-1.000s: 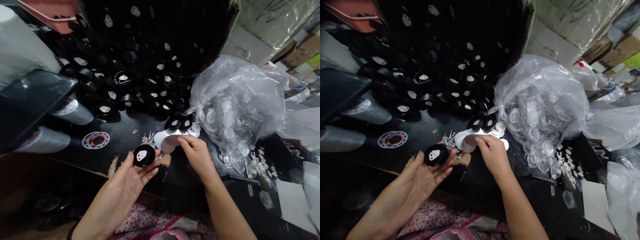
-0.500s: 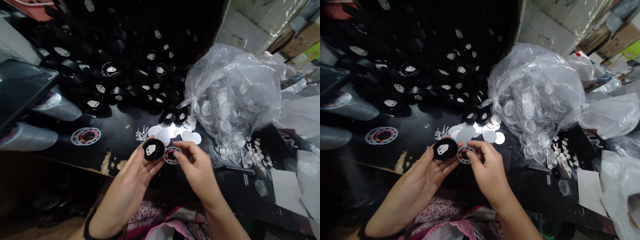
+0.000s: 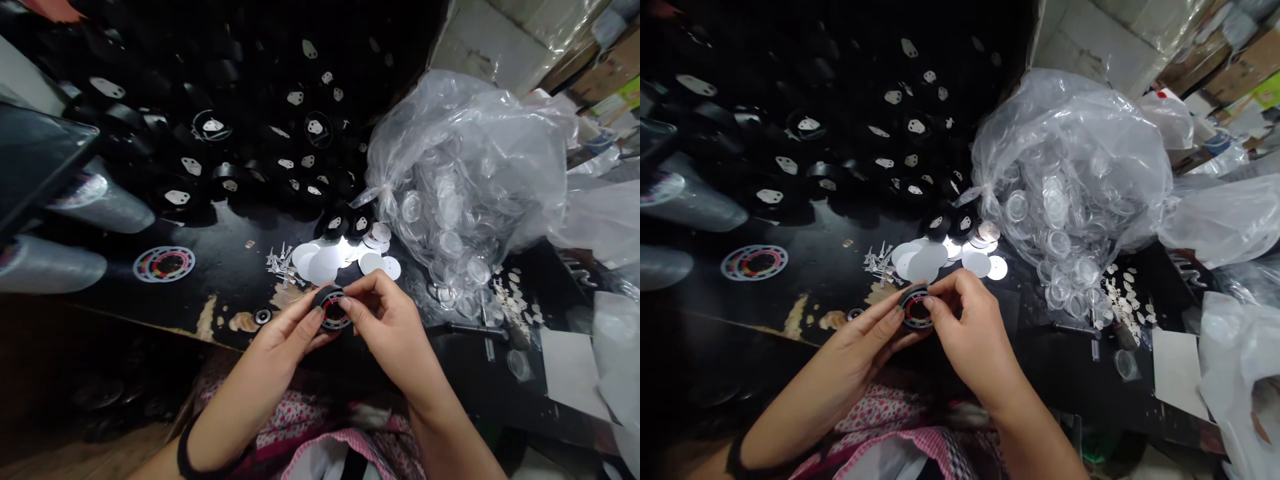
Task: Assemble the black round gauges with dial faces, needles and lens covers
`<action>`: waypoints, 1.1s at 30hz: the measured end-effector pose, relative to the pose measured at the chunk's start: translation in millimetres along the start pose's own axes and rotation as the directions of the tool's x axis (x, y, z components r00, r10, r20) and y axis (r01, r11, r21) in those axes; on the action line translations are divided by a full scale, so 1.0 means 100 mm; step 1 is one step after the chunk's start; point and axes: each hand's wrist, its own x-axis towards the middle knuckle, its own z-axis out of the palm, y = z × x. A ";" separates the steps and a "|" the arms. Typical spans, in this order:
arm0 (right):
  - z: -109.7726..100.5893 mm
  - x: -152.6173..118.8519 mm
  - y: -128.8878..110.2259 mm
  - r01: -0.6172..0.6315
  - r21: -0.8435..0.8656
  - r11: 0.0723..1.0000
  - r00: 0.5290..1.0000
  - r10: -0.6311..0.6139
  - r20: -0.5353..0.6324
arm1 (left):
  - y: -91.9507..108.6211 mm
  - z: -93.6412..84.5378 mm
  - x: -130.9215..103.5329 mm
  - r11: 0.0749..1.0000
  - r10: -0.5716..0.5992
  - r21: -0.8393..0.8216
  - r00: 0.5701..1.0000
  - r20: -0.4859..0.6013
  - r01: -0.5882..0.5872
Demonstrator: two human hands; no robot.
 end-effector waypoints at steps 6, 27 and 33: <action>-0.05 0.05 -0.04 -0.095 0.089 0.992 0.993 0.088 0.078 | 0.03 -0.04 0.00 0.999 -0.042 0.001 0.998 0.038 0.042; 0.12 -0.05 0.05 0.230 -0.445 0.866 0.954 -0.110 0.279 | -0.09 -0.45 -0.28 0.982 0.107 0.175 0.964 -0.245 -0.065; 0.44 0.29 0.05 0.438 -0.795 0.419 0.898 -0.234 0.372 | 0.10 -0.40 -0.29 0.979 0.049 -0.164 0.924 -0.379 -0.119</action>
